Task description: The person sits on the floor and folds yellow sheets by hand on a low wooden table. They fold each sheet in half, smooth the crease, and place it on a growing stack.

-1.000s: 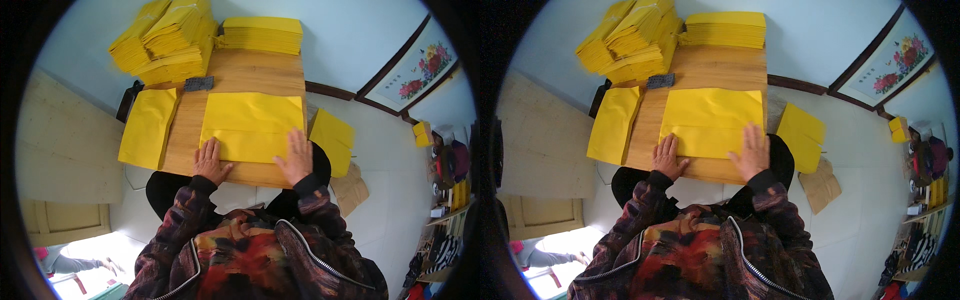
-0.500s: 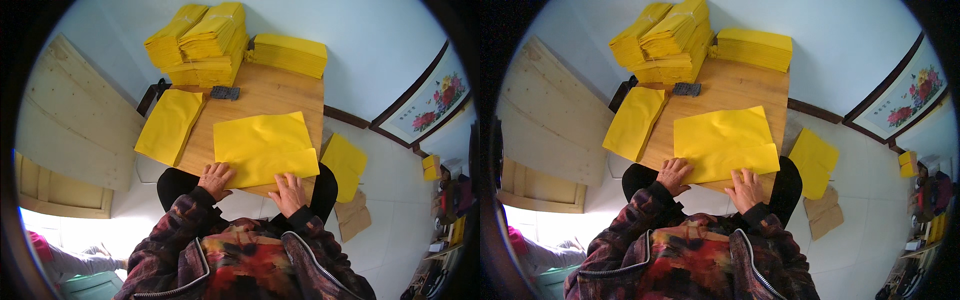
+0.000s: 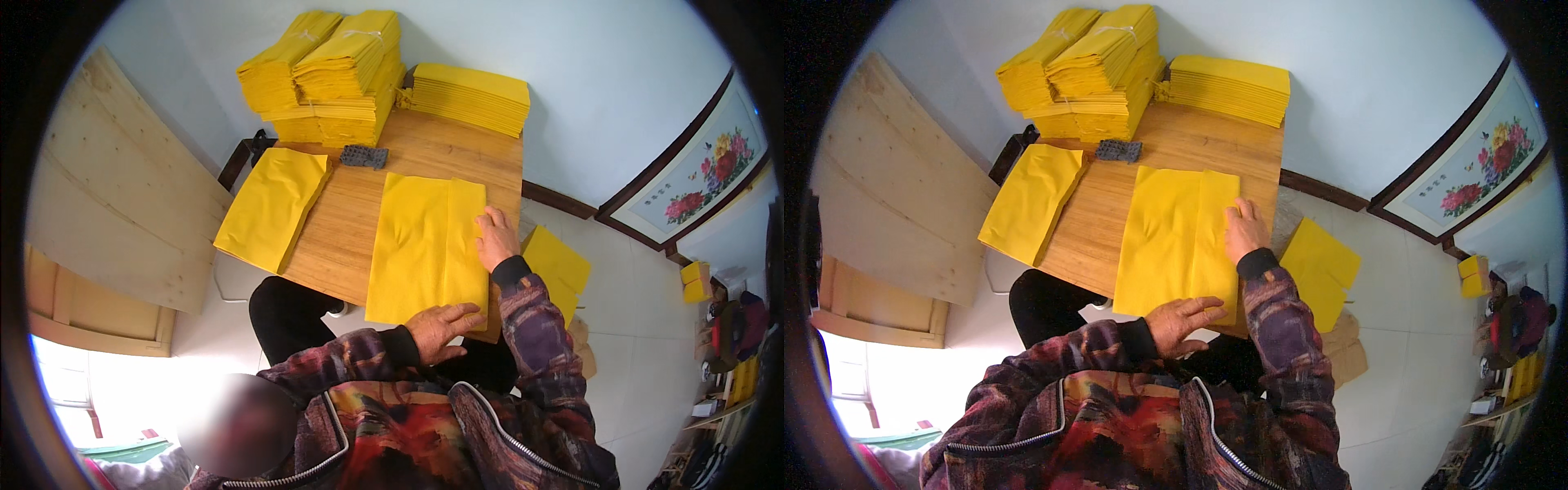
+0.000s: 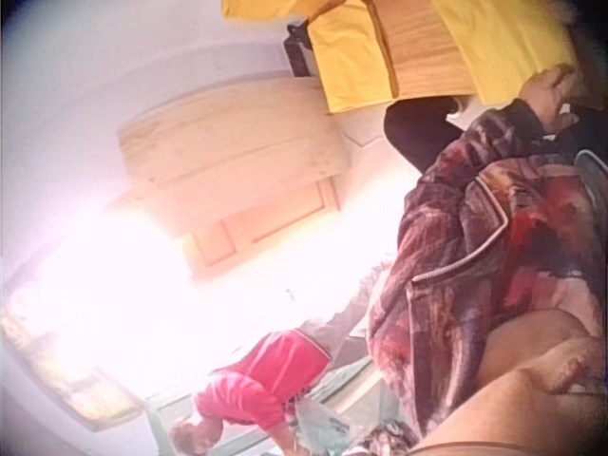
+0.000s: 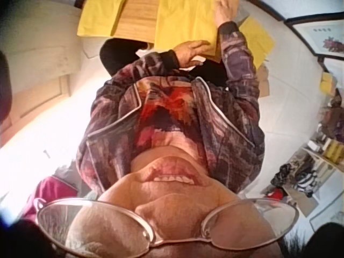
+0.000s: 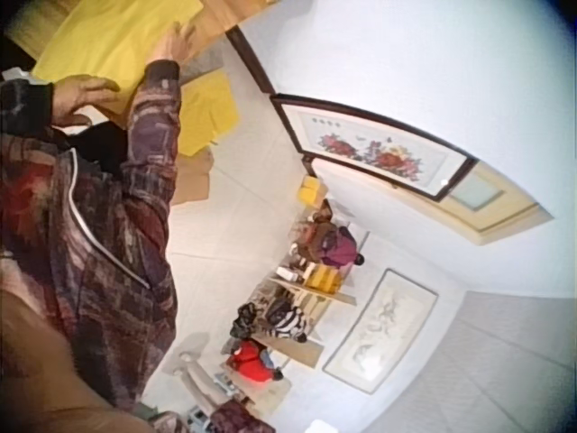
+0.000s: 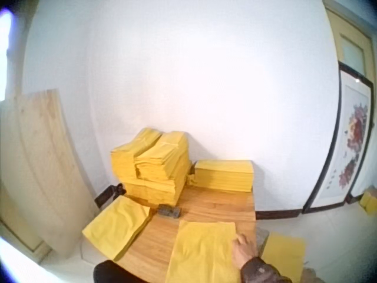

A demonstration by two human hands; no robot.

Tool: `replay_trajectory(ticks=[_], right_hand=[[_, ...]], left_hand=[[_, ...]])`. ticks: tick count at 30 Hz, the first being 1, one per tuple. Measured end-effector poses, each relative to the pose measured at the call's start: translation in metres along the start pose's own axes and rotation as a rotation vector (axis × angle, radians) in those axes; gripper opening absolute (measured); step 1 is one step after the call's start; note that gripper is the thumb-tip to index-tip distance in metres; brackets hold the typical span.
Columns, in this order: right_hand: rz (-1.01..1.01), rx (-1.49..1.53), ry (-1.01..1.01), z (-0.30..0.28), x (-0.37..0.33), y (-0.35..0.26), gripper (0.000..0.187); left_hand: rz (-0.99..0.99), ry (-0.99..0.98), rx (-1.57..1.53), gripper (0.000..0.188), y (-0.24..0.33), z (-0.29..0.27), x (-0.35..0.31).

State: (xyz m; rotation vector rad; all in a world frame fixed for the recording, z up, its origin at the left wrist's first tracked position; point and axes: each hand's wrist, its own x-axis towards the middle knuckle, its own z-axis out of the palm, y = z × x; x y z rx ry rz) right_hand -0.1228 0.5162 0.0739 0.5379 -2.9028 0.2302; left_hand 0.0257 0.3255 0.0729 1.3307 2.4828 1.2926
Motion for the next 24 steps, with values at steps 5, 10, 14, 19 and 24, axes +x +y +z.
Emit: replay_trajectory(ticks=[5,10,14,19,24], right_hand=[[0.113,0.130,-0.297,-0.014,-0.032,-0.035,0.046],[0.083,0.136,-0.332,0.000,-0.016,-0.035,0.048],[-0.225,0.073,-0.340,0.001,0.019,-0.008,0.049],[-0.471,0.018,-0.296,0.005,0.049,-0.012,0.049],[-0.318,0.347,0.081,-0.008,0.001,-0.020,0.038]], left_hand=[[-0.286,-0.005,0.630,0.059,-0.057,-0.053,-0.009],[-0.398,-0.099,0.751,0.059,-0.080,-0.080,-0.023],[-0.547,-0.132,0.612,0.058,-0.049,-0.051,-0.017],[-0.481,-0.029,0.382,0.064,-0.029,-0.024,-0.020],[-0.294,0.001,0.656,0.090,-0.070,-0.066,-0.043]])
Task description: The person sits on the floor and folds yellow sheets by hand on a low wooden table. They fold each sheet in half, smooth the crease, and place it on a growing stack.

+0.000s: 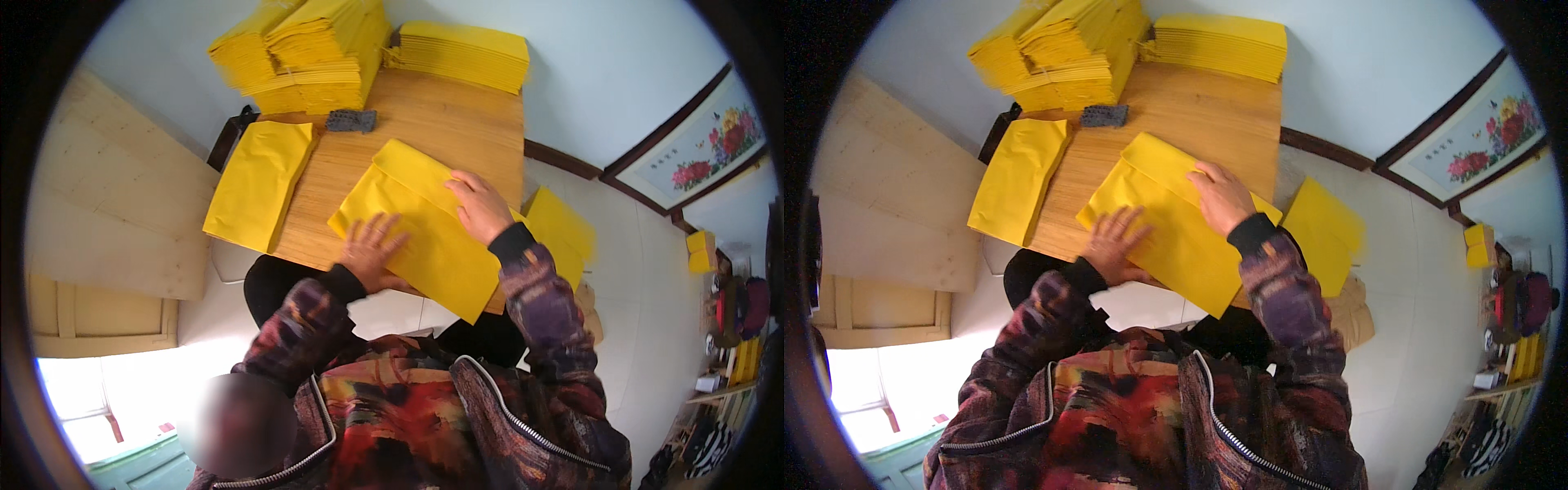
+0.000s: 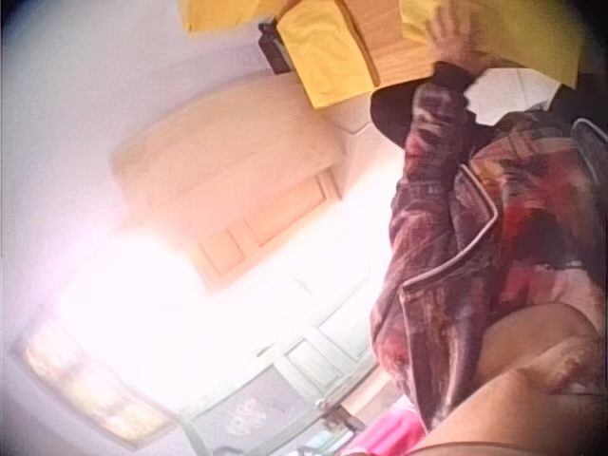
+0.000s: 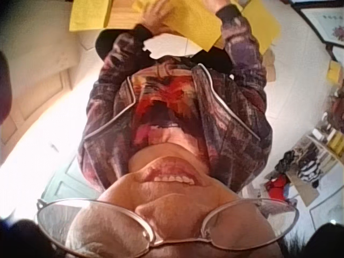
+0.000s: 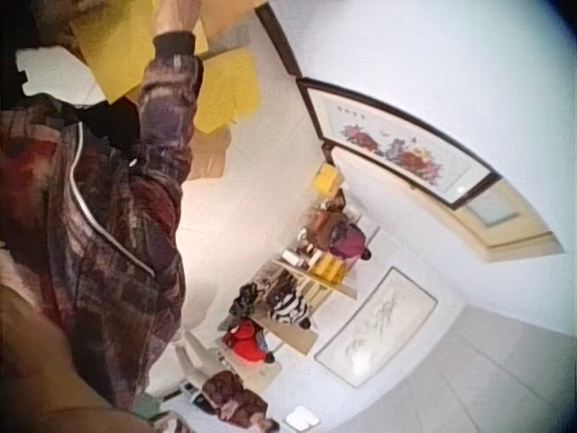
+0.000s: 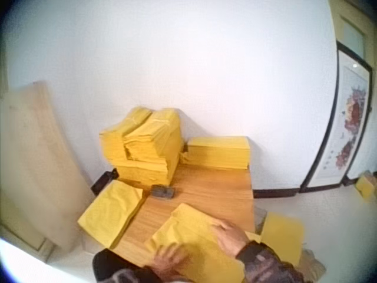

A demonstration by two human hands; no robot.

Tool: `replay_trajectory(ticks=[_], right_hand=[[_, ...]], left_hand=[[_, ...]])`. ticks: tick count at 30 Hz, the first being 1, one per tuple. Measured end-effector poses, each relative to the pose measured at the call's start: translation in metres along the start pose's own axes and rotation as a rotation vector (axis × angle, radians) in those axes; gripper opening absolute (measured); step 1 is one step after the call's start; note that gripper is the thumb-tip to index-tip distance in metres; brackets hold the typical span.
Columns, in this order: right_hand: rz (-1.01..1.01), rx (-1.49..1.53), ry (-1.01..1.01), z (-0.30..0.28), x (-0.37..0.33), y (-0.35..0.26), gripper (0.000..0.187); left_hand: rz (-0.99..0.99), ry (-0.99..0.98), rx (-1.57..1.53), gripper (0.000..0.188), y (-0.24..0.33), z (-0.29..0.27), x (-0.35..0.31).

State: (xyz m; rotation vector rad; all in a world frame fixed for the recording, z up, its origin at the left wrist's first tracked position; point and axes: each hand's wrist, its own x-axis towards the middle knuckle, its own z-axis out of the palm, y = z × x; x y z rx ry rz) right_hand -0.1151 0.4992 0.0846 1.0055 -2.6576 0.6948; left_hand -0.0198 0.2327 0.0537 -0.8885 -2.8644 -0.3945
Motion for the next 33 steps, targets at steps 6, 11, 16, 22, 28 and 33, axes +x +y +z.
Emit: replay_trajectory(ticks=[6,11,16,22,28,33], right_hand=[[0.281,0.044,-0.079,-0.030,-0.100,-0.051,0.038],[0.306,0.040,-0.125,-0.028,-0.135,-0.068,0.051],[0.294,0.037,-0.169,-0.032,-0.143,-0.064,0.059],[0.247,0.025,-0.239,-0.035,-0.147,-0.074,0.071],[0.431,0.046,0.107,-0.043,-0.137,-0.041,0.044],[0.584,0.027,0.132,-0.035,-0.113,-0.002,0.045]], left_hand=[[-0.095,-0.138,0.025,0.076,-0.052,-0.017,0.011],[-0.157,-0.164,0.057,0.076,-0.014,-0.028,-0.024],[-0.177,-0.181,0.010,0.084,0.005,-0.035,-0.057],[-0.088,-0.173,0.014,0.090,-0.014,-0.035,-0.070],[-0.187,0.002,-0.281,0.058,-0.054,-0.058,-0.039],[-0.082,0.030,-0.162,0.055,-0.034,-0.023,0.009]])
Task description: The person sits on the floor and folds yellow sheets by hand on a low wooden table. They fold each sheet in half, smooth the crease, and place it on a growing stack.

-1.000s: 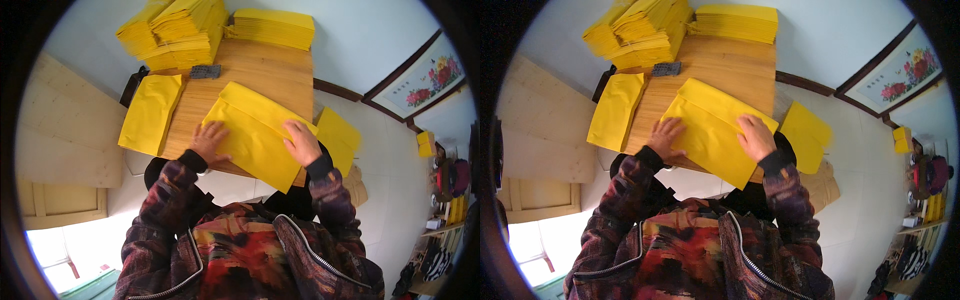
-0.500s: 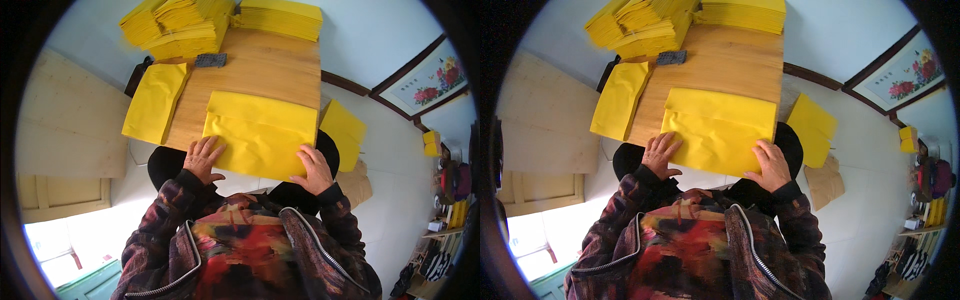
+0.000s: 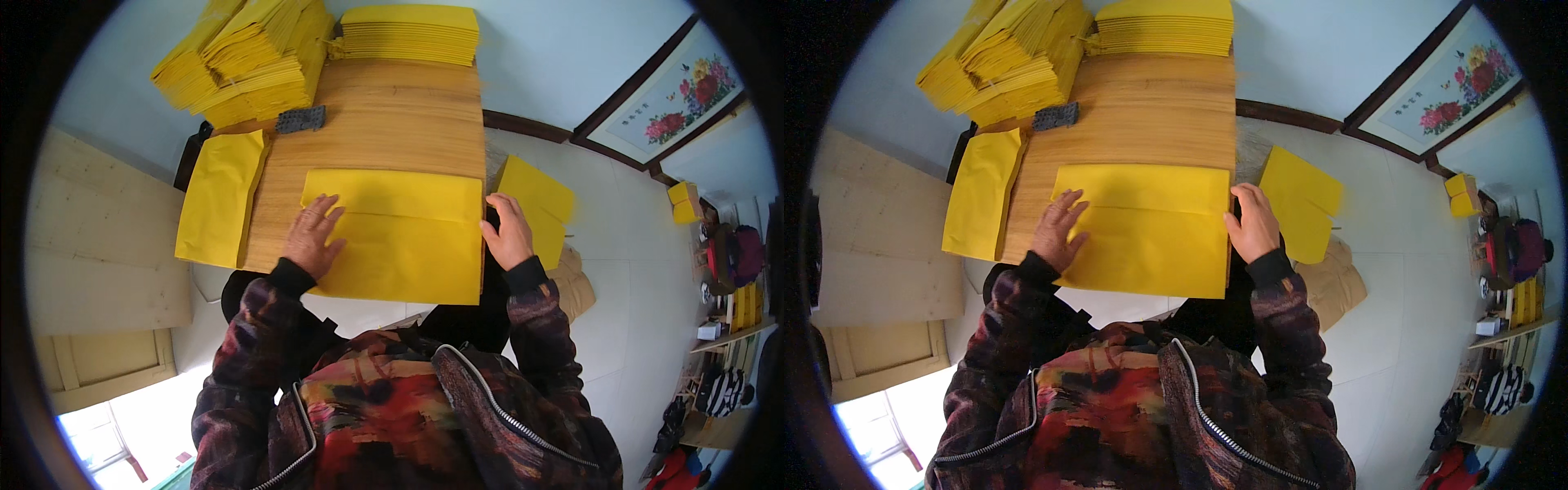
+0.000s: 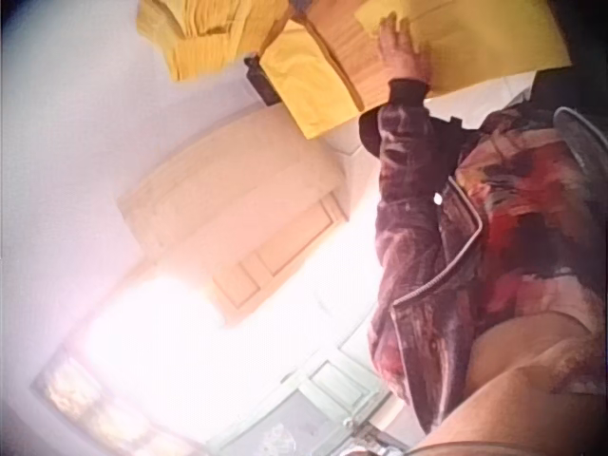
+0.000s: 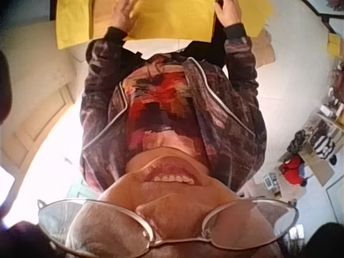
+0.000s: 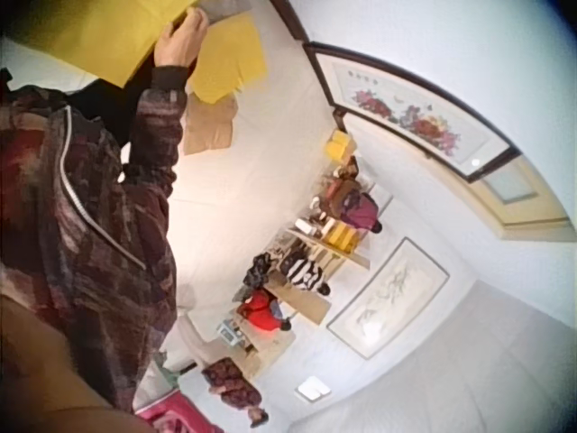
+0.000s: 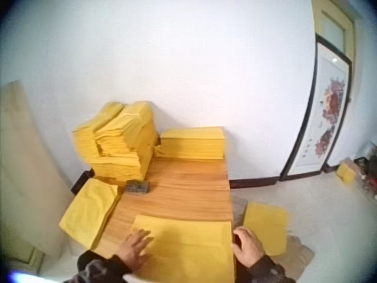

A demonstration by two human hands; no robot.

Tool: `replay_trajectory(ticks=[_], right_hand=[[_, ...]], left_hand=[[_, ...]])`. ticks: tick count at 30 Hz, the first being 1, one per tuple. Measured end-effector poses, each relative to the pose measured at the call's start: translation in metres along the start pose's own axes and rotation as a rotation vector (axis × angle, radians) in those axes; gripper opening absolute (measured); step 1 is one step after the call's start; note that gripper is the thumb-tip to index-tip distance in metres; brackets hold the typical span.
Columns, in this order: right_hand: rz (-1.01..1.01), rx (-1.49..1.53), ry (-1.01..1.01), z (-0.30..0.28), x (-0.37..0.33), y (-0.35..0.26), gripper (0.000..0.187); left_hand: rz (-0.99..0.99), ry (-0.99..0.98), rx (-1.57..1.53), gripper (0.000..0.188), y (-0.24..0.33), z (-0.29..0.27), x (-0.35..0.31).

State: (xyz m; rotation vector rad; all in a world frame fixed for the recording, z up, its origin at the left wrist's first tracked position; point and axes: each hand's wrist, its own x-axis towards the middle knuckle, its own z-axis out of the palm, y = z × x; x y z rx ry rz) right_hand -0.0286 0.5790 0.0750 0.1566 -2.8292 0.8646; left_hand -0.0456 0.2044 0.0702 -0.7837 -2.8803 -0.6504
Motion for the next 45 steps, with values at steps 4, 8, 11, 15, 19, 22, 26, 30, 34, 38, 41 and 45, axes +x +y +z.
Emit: replay_trajectory(ticks=[4,8,11,15,19,22,26,30,34,38,41,45], right_hand=[[-0.010,-0.023,-0.052,0.003,0.009,0.007,0.045],[0.112,-0.077,-0.056,-0.001,0.008,0.010,0.046],[-0.165,-0.186,-0.148,0.002,0.007,0.007,0.049],[-0.209,-0.237,-0.220,0.006,0.017,0.004,0.053],[-0.268,-0.336,-0.292,0.002,0.028,0.002,0.050],[-0.383,-0.483,-0.275,0.004,0.032,-0.001,0.042],[-0.468,-0.698,-0.235,0.012,0.035,-0.003,0.033],[-0.459,-0.670,-0.118,0.021,0.030,0.000,0.021],[-0.480,-0.608,0.011,0.026,0.026,0.006,0.012],[-0.507,-0.588,0.091,0.029,0.025,0.009,0.011],[-0.497,-0.586,0.094,0.030,0.025,0.009,0.010],[-0.472,-0.597,0.093,0.032,0.024,0.009,0.010]], left_hand=[[-0.197,0.031,0.217,0.073,0.007,0.032,0.014],[-0.237,-0.030,0.286,0.073,0.001,0.045,0.014],[-0.217,-0.026,0.254,0.072,-0.004,0.047,0.013],[-0.201,-0.024,0.265,0.071,-0.004,0.047,0.012],[-0.207,-0.038,0.287,0.070,-0.004,0.046,0.013],[-0.199,-0.028,0.281,0.069,-0.003,0.046,0.013],[-0.210,-0.033,0.276,0.069,-0.003,0.045,0.014],[-0.231,-0.053,0.275,0.070,0.001,0.042,0.014],[-0.234,-0.069,0.243,0.073,0.002,0.040,0.014],[-0.225,-0.041,0.266,0.074,0.001,0.041,0.012],[-0.222,-0.023,0.275,0.072,0.000,0.043,0.012],[-0.237,-0.036,0.281,0.073,0.000,0.043,0.012]])
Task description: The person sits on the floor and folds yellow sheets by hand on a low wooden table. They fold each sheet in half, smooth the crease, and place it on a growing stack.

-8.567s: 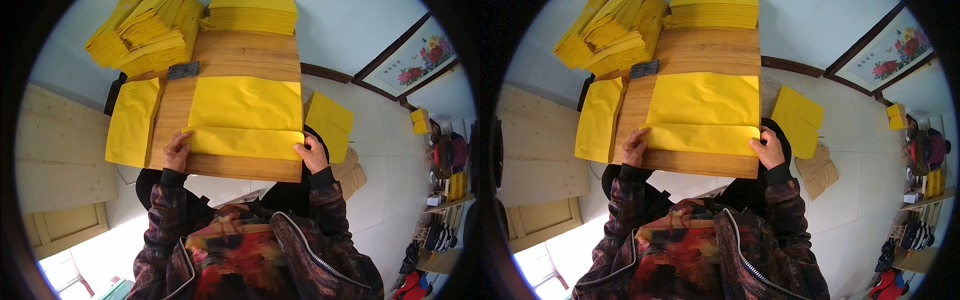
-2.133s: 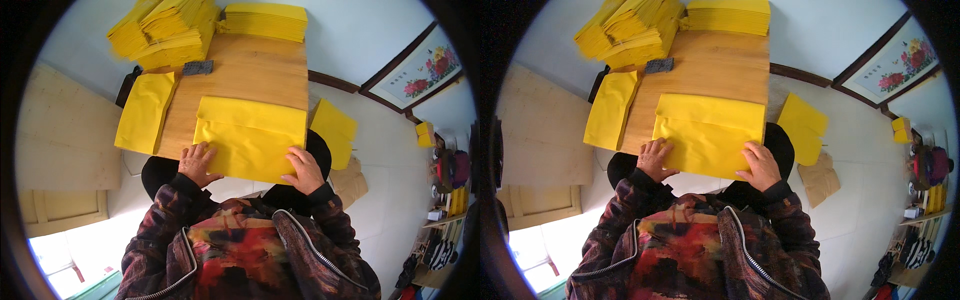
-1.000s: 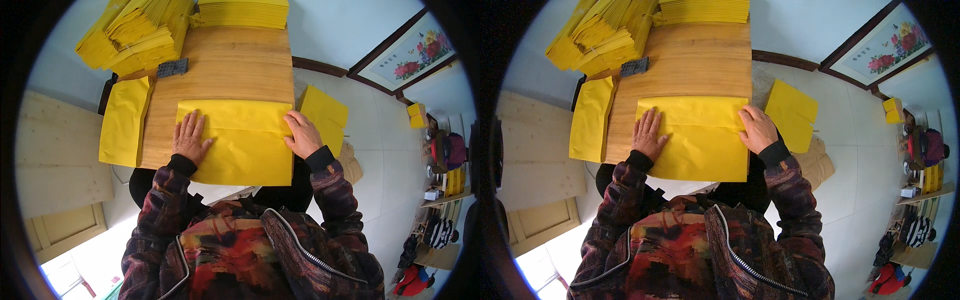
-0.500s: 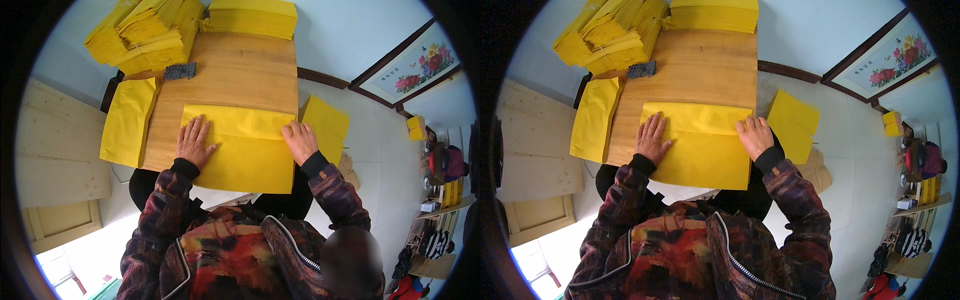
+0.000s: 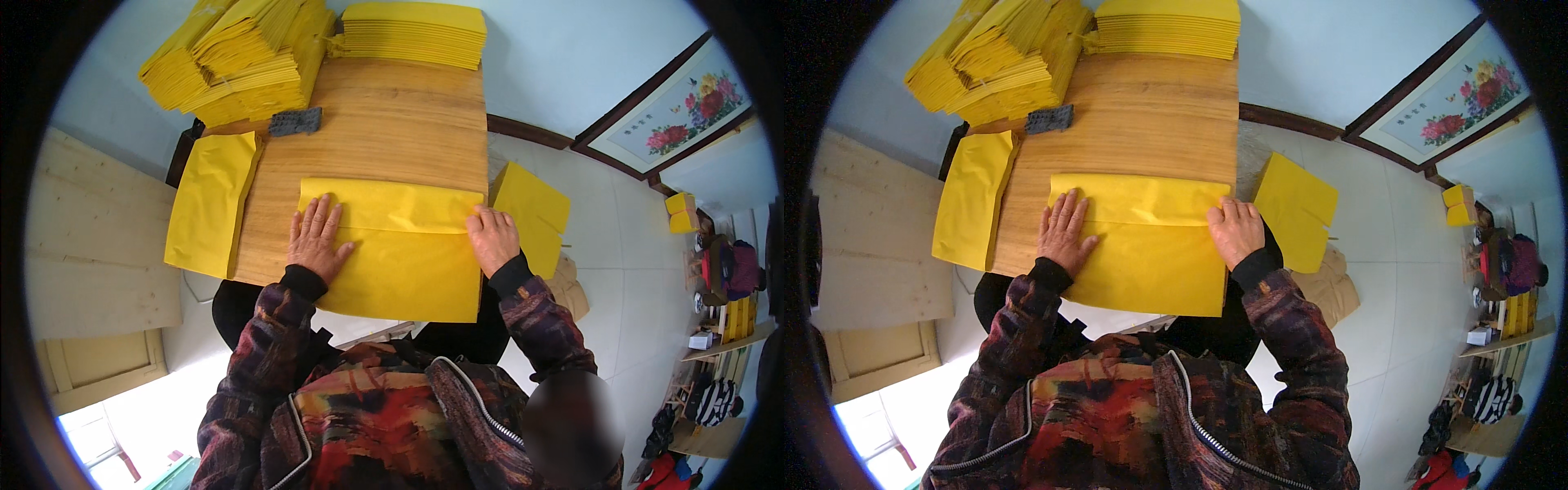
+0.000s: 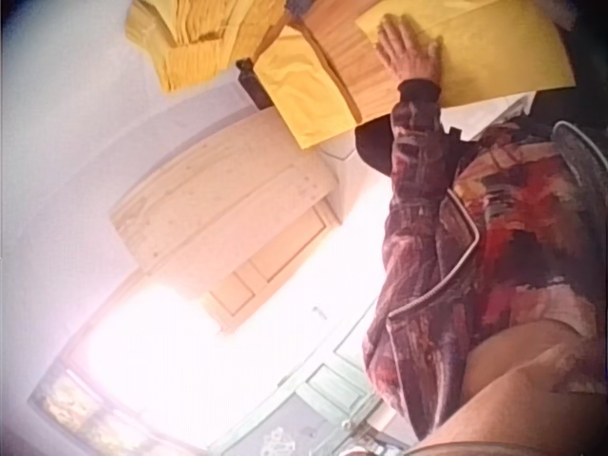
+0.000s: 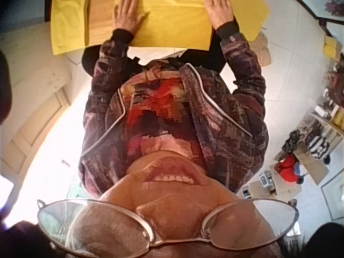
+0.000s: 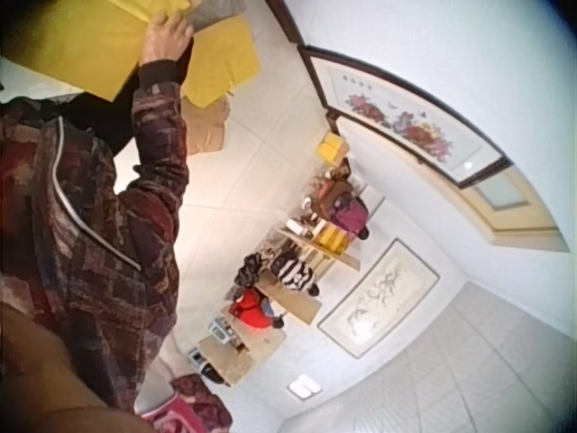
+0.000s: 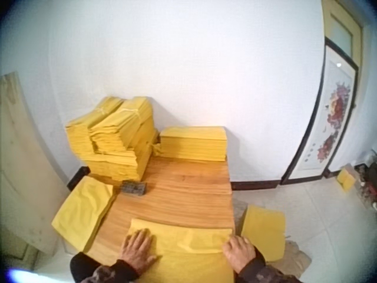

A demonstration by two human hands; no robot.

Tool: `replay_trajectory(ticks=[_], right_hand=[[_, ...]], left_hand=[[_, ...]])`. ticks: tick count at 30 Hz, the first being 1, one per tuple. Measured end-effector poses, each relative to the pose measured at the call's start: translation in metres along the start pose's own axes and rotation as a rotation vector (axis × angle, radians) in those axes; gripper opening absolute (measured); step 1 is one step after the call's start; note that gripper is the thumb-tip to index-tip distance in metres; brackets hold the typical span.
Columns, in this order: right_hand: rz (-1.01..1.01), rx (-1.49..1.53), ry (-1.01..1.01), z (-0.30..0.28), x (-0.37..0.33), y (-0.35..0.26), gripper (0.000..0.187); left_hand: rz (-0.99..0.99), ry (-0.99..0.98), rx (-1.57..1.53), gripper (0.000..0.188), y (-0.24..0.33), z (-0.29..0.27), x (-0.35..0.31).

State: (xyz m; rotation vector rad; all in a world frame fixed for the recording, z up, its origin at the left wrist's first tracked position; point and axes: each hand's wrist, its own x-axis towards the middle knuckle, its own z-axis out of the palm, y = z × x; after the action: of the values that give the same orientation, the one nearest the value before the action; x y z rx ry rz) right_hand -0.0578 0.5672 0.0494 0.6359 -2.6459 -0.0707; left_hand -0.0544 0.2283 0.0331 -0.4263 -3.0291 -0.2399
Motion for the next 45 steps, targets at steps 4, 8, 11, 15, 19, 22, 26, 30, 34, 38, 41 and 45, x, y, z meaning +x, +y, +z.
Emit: replay_trajectory(ticks=[4,8,11,15,19,22,26,30,34,38,41,45], right_hand=[[0.011,-0.013,-0.044,0.001,0.000,0.001,0.008],[0.012,-0.012,-0.143,-0.001,0.001,-0.002,0.007],[0.001,-0.064,-0.222,-0.010,0.002,-0.006,0.012],[0.129,0.039,-0.487,-0.034,0.010,-0.008,0.028],[0.162,0.272,-0.273,-0.036,0.037,-0.026,0.041],[0.129,0.318,-0.237,-0.012,0.057,-0.061,0.049],[0.264,0.292,-0.425,0.013,0.058,-0.067,0.068],[0.341,0.286,-0.480,0.018,0.048,-0.052,0.076],[0.324,0.293,-0.459,0.016,0.045,-0.048,0.078],[0.316,0.275,-0.452,0.018,0.044,-0.049,0.076],[0.319,0.280,-0.455,0.019,0.045,-0.049,0.076],[0.303,0.210,-0.451,0.017,0.044,-0.050,0.076]], left_hand=[[-0.005,-0.010,-0.021,0.073,0.001,0.001,0.001],[-0.011,0.008,-0.038,0.072,0.001,0.001,0.000],[0.004,0.021,-0.048,0.071,0.000,0.001,0.000],[0.020,0.026,-0.095,0.071,0.000,-0.002,-0.001],[-0.014,0.002,-0.106,0.070,0.002,-0.002,0.000],[-0.001,-0.020,-0.078,0.071,0.002,-0.003,0.001],[-0.005,-0.011,-0.057,0.071,0.002,-0.002,0.002],[0.009,0.014,-0.094,0.070,0.002,-0.008,0.000],[-0.058,-0.084,-0.180,0.061,0.002,-0.030,0.008],[0.104,-0.008,-0.178,0.047,0.046,-0.023,0.056],[0.194,-0.079,-0.156,0.056,0.084,0.000,0.086],[-0.039,-0.055,-0.183,0.068,0.072,0.019,0.079]])
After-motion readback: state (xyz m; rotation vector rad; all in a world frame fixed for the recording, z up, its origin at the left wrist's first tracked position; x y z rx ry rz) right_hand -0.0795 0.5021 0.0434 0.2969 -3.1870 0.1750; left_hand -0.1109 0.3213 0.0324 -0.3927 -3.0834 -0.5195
